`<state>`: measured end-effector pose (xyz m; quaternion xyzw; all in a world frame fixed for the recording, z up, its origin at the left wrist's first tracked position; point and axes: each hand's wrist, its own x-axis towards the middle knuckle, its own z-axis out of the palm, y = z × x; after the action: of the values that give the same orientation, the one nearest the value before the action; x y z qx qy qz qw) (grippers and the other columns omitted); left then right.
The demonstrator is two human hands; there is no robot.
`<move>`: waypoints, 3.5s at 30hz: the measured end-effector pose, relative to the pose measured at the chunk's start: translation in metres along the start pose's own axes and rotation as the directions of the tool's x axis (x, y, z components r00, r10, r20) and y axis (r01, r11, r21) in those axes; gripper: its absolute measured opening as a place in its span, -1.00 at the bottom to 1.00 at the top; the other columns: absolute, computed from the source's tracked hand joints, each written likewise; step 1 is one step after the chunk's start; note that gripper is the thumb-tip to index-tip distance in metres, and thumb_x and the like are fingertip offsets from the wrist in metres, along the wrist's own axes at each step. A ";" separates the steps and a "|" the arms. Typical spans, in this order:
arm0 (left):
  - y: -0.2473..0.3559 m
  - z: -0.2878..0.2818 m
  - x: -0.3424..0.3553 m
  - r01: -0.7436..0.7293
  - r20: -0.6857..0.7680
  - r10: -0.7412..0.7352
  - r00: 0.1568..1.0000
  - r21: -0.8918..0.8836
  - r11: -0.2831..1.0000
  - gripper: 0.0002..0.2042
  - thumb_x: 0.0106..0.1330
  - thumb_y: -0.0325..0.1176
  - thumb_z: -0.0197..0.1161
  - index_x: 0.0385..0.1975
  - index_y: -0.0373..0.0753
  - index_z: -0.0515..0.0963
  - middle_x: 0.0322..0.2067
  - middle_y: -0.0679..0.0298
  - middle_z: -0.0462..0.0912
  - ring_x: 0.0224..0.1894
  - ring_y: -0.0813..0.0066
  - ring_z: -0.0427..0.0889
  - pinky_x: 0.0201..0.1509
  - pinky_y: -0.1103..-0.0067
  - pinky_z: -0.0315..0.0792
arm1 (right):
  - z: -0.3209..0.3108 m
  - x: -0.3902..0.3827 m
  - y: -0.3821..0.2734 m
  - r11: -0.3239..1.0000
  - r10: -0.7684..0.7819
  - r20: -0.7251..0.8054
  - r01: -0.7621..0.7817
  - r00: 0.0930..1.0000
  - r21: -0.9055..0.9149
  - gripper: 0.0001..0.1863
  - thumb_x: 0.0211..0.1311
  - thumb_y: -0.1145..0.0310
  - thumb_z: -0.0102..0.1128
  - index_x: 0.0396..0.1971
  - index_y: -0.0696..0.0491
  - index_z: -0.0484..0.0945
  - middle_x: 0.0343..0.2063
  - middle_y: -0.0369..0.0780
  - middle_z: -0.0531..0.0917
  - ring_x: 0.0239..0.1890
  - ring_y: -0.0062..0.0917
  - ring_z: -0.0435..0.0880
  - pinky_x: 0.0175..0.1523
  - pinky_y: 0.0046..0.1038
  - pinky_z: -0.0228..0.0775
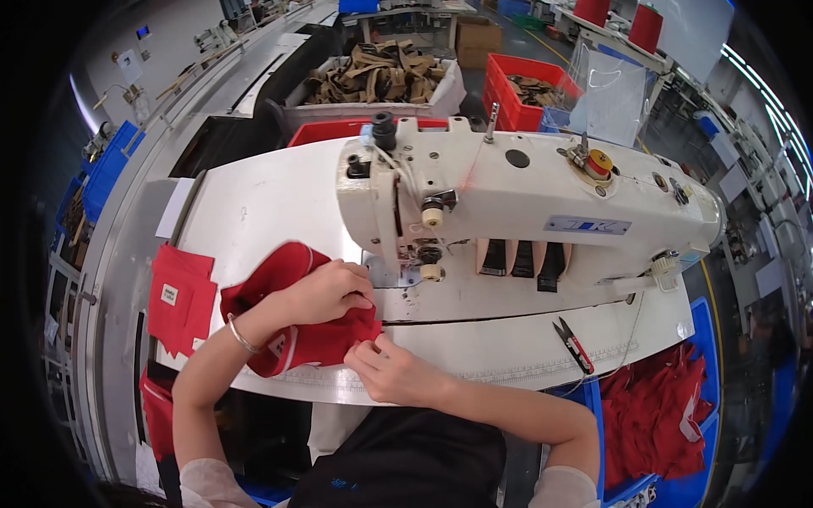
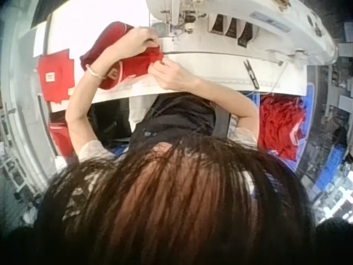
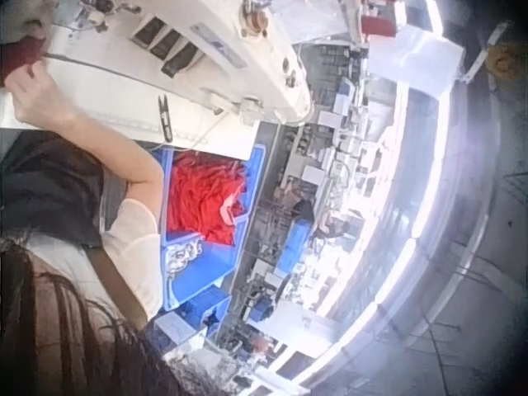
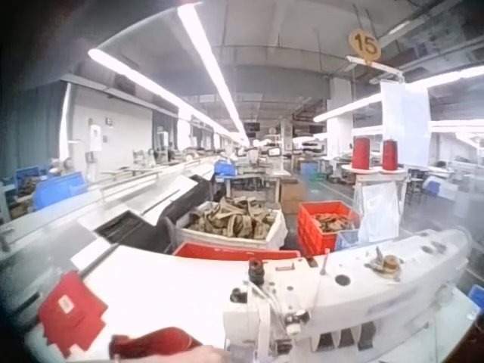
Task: Sewing red leather pocket components using an industrial sewing machine.
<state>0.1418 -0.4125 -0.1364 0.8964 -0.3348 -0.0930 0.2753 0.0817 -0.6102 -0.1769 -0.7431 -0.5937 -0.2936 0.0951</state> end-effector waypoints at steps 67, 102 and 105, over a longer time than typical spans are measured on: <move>0.014 0.055 0.008 -0.113 -0.316 0.424 0.848 0.675 0.729 -0.76 -0.20 -0.43 0.26 -0.48 -0.41 0.54 -0.34 0.09 0.60 -0.31 0.26 0.58 -0.04 0.33 0.51 | 0.030 -0.045 0.072 0.920 0.312 -0.081 -0.280 0.947 0.274 -0.71 -0.23 0.50 0.24 -0.36 0.19 0.60 -0.27 -0.16 0.60 -0.34 -0.47 0.58 -0.32 -0.53 0.43; 0.008 0.057 -0.012 -0.202 -0.227 0.279 0.933 0.311 0.929 -0.61 -0.11 -0.50 0.20 -0.19 -0.46 0.57 -0.10 0.09 0.57 -0.07 0.21 0.57 0.09 0.39 0.47 | 0.006 -0.051 0.057 0.958 0.208 0.199 -0.241 0.958 0.157 -0.64 -0.14 0.42 0.15 -0.28 0.31 0.58 -0.26 -0.13 0.58 -0.27 -0.39 0.54 -0.18 -0.45 0.38; 0.005 0.054 -0.010 -0.206 -0.232 0.279 0.932 0.297 0.933 -0.60 -0.12 -0.51 0.21 -0.18 -0.46 0.57 -0.08 0.08 0.57 -0.04 0.21 0.57 0.03 0.43 0.50 | 0.006 -0.048 0.058 0.982 0.159 0.169 -0.173 0.973 0.071 -0.69 -0.15 0.38 0.18 -0.36 0.24 0.58 -0.39 -0.17 0.56 -0.37 -0.41 0.52 -0.28 -0.46 0.34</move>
<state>0.1126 -0.4324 -0.1791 0.8808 -0.4125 0.1111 0.2044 0.1319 -0.6633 -0.1963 -0.8069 -0.5473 -0.1975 0.1022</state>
